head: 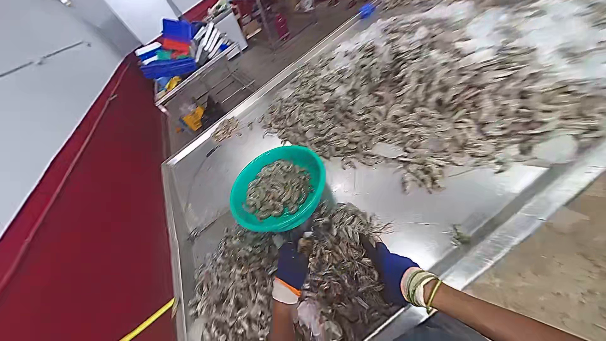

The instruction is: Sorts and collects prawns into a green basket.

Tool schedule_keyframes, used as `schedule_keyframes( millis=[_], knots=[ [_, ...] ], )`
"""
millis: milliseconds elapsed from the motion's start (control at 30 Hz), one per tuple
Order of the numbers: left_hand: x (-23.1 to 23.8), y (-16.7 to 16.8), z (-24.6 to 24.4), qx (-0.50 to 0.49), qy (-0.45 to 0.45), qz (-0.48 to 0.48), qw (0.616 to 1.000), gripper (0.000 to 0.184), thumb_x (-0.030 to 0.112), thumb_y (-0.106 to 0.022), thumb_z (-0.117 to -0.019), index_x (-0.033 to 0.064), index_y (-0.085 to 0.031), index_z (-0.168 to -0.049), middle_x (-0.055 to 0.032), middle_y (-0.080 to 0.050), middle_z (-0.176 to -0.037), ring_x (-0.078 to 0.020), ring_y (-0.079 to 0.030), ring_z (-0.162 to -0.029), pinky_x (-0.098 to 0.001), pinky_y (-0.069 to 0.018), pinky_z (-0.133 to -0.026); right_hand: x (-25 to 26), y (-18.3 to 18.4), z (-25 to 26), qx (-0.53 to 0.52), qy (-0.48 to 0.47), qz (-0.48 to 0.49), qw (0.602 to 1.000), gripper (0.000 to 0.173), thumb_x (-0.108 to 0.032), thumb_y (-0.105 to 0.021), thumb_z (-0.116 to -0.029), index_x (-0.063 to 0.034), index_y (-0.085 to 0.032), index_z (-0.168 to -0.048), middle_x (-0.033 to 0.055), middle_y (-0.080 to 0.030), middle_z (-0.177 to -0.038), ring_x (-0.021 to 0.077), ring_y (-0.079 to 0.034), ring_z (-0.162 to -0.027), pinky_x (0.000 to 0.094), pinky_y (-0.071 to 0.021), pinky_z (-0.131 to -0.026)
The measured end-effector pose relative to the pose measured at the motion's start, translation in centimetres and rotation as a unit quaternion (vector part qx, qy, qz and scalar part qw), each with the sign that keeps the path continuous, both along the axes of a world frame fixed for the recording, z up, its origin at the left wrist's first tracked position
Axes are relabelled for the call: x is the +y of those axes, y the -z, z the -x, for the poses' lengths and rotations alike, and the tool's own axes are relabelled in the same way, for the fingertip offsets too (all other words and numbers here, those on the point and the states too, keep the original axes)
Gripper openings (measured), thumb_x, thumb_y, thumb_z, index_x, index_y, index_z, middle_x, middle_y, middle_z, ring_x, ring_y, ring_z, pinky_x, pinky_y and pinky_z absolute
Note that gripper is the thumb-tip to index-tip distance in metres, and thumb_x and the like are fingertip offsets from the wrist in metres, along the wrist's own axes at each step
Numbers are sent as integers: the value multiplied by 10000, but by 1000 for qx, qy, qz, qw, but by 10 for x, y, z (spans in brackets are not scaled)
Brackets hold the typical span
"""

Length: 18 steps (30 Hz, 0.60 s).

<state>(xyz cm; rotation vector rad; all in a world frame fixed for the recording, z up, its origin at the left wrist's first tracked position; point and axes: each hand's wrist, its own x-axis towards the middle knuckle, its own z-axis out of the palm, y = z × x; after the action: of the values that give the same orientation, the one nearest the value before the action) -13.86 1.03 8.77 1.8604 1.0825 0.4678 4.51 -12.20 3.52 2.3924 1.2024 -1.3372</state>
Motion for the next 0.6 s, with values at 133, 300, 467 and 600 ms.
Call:
schedule_keyframes(
  millis=[133,300,467,600],
  knots=[
    [14,-4,64,-270,-68,43,960,233,83,-470,-981,11,-563,-1181,109,-649,-739,33,-562,-554,-159,-504,-523,33,-2,49,33,-7,-11,999,1207,-114,-868,-783,-66,-42,-1663,336,-330,-1586,526,-616,-1195,642,-534,-956],
    [17,-4,102,-315,-116,15,942,230,127,-479,-997,30,-500,-1204,98,-673,-743,6,-554,-485,-188,-507,-457,94,-1,127,90,-51,-20,994,880,-77,-714,-895,78,-186,-1581,330,-544,-1412,464,-607,-1252,594,-507,-1015],
    [9,-19,102,-320,-242,2,916,194,120,-370,-1032,73,-545,-1102,79,-639,-678,4,-483,-439,-169,-446,-428,111,-11,115,101,-156,-75,980,664,-185,-737,-917,61,-452,-1464,331,-564,-1380,497,-609,-1221,672,-503,-973],
    [0,-18,107,-348,-360,111,858,380,142,-190,-1102,105,-538,-954,89,-505,-547,-15,-447,-405,-172,-406,-404,70,-5,-1,94,-61,-306,945,363,-307,-670,-998,-166,-702,-1331,187,-691,-1304,406,-651,-1209,653,-487,-1021]
  ],
)
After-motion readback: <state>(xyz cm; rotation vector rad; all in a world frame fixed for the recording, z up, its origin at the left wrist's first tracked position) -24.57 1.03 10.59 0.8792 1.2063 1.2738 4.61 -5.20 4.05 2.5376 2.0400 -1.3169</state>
